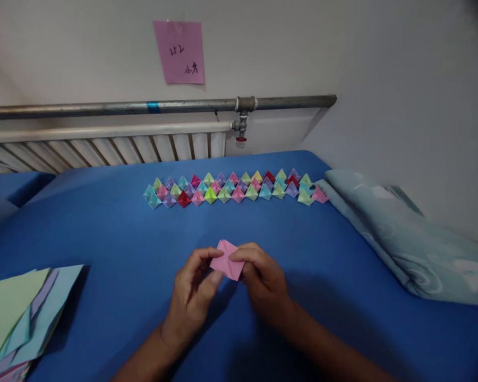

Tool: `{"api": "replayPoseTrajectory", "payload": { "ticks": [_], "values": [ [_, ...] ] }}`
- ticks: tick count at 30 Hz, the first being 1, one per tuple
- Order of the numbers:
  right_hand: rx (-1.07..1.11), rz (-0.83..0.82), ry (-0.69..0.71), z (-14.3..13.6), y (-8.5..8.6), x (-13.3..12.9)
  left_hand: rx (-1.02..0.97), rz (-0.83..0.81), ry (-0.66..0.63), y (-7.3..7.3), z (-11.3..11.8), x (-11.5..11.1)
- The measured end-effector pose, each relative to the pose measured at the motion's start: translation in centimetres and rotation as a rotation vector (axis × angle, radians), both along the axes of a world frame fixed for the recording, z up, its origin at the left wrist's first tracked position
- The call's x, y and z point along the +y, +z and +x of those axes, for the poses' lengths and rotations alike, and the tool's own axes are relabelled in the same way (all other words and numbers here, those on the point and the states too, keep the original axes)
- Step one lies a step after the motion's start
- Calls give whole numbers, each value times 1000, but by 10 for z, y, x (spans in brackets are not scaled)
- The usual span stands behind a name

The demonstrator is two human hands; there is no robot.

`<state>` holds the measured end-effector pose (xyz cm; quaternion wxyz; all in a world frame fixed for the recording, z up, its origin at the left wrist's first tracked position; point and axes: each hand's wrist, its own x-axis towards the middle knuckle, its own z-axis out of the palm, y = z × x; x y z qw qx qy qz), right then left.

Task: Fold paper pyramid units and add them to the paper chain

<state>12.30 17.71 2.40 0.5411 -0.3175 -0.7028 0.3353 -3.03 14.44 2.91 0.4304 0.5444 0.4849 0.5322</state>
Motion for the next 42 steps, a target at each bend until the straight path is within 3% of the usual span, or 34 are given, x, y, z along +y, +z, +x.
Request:
{"api": "replayPoseTrajectory", "payload": {
  "ticks": [3,7,11,14,16,22,29,33,38,42],
  "values": [
    [-43,2,32,2,3,1,-148,-114,68,1,4,4],
    [-71,-44,118,5,7,1,-267,-144,127,3,9,10],
    [12,-238,90,5,8,2,-325,-160,166,5,8,12],
    [20,-424,61,2,9,3,-304,-177,149,7,7,12],
    [-19,-464,48,0,10,4,-282,-187,121,6,6,11],
    [-76,-449,2,0,11,6,-246,-242,24,5,4,14],
    [-184,-392,36,2,8,6,-51,-214,20,8,-1,16],
    [-153,-451,102,1,7,7,-21,-247,-2,8,-4,17],
    [-92,-723,221,-2,2,8,-70,-254,41,8,-5,19],
    [-63,-750,314,-3,1,8,-105,-273,59,8,-6,21]
  ]
}}
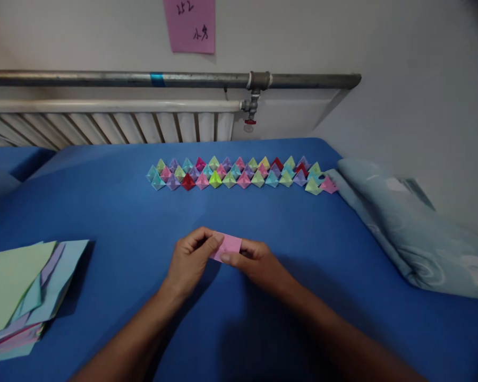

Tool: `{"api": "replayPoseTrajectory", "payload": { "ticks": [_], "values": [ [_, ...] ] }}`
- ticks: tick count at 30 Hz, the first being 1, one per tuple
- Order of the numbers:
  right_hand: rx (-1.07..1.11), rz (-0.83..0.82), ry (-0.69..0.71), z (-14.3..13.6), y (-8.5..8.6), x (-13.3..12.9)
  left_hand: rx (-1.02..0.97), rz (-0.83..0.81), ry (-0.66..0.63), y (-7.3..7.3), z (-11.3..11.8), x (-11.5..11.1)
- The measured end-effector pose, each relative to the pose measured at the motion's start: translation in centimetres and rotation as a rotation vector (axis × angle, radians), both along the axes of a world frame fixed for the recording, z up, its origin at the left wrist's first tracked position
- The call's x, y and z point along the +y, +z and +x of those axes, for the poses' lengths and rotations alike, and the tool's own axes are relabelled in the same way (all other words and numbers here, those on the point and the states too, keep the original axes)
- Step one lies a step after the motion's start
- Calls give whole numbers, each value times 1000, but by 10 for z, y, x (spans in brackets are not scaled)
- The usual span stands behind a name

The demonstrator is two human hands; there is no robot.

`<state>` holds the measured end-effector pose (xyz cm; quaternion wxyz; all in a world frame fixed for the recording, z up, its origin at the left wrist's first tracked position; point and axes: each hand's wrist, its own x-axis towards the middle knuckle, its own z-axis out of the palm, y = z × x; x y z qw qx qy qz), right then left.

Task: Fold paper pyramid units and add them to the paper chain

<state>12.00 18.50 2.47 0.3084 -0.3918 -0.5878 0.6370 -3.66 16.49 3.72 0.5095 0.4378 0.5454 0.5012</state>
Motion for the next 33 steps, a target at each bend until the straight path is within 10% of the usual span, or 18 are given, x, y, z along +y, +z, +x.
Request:
{"api": "replayPoseTrajectory", "payload": {
  "ticks": [33],
  "values": [
    [-98,-143,-26,-7,2,-6,-74,-61,74,-15,-6,13]
  ]
}}
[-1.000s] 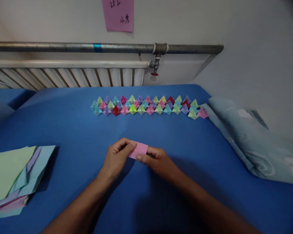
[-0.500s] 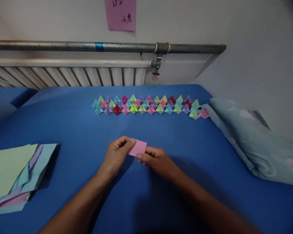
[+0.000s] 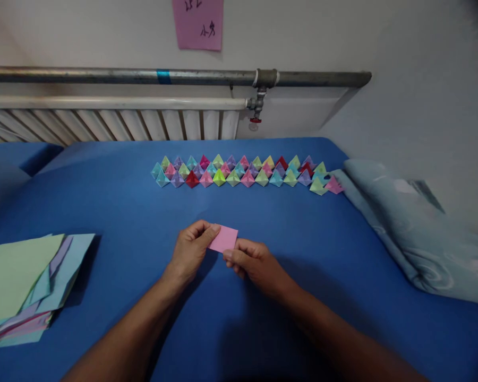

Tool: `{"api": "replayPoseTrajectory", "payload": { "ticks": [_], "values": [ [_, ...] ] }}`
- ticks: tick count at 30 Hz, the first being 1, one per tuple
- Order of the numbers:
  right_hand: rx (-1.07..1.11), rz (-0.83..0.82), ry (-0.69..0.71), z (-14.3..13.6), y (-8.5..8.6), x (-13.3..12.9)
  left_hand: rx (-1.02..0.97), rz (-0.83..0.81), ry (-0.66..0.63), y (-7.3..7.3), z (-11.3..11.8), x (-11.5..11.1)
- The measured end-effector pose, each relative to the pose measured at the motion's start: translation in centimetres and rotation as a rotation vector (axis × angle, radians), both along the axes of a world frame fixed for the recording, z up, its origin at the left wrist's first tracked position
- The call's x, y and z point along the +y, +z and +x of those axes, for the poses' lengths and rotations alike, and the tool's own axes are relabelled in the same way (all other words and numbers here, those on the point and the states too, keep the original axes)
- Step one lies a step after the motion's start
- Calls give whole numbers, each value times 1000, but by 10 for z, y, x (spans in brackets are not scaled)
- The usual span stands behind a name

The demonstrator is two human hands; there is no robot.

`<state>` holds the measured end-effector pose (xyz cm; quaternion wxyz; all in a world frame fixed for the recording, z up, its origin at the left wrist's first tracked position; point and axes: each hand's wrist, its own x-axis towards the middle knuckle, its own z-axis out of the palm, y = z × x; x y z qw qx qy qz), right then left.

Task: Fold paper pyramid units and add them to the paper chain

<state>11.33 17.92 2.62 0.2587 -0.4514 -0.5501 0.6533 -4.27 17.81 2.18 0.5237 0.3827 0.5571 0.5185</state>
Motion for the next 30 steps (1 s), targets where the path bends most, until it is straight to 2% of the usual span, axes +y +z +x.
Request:
{"api": "replayPoseTrajectory", "payload": {
  "ticks": [6,9,11,13,15,17,19,23,26,28,30],
  "values": [
    [-17,-71,36,1,-1,2,-86,-88,-59,-2,-6,4],
    [-35,16,30,10,2,9,-118,-127,-73,1,-12,7],
    [-81,261,-118,16,3,12,-157,-185,-83,3,-15,9],
    [-143,644,-199,20,3,13,-196,-256,-131,6,-16,8],
    [-204,1043,-115,20,2,12,-230,-307,-199,8,-15,6],
    [-257,1313,19,17,1,8,-258,-336,-258,9,-12,3],
    [-292,1419,84,14,1,3,-273,-353,-302,10,-10,1],
    [-263,1472,94,10,2,-2,-243,-375,-365,10,-8,-1],
    [-280,1527,39,11,-2,1,-86,-275,-320,8,-10,1],
    [-336,1529,16,13,-6,5,172,-84,-180,5,-13,0],
    [-403,1505,23,13,-12,9,484,181,-49,0,-17,-4]
  ]
}}
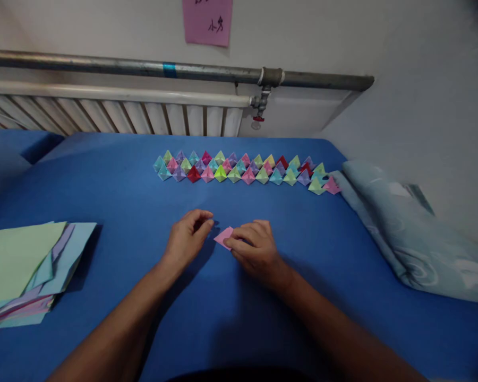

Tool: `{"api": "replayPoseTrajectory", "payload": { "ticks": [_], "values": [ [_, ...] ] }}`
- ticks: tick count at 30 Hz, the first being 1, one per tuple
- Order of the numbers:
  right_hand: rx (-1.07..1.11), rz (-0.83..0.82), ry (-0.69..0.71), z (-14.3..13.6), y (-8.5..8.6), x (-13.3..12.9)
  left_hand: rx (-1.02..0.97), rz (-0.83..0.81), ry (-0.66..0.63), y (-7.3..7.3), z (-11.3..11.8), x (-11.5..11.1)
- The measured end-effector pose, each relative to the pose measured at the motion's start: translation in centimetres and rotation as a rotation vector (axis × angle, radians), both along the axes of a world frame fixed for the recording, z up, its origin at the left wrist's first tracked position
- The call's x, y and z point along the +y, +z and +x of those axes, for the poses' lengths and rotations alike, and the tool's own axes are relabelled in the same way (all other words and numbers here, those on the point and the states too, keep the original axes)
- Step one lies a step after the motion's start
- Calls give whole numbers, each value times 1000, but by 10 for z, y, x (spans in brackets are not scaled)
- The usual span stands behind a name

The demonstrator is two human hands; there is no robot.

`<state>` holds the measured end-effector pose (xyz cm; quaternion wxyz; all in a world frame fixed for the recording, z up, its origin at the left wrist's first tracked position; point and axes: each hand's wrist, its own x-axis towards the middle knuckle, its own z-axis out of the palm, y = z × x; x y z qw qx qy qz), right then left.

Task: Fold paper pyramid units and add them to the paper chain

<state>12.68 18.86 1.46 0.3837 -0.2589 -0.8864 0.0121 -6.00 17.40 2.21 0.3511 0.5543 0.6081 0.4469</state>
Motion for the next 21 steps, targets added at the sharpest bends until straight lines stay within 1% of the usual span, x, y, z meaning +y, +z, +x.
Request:
{"api": "replayPoseTrajectory", "payload": {
  "ticks": [1,3,5,7,9,12,15,18,21],
  "values": [
    [-31,-14,-10,0,-3,1,134,136,-12,-3,-2,-3],
    [-97,-44,-4,0,-9,2,338,329,-140,-9,-6,-12],
    [-152,-64,17,0,-15,1,481,408,-289,-16,-8,-20],
    [-179,-77,35,1,-19,0,564,423,-385,-20,-6,-26],
    [-198,-90,51,3,-21,-1,600,414,-425,-22,-3,-28],
    [-258,-147,93,8,-20,-2,614,376,-455,-22,0,-27],
    [-288,-269,142,16,-15,-1,623,349,-476,-23,0,-25],
    [-211,-404,144,24,-12,1,636,321,-484,-24,-2,-25],
    [-168,-478,113,28,-11,4,657,296,-485,-24,-3,-26]
  ]
}}
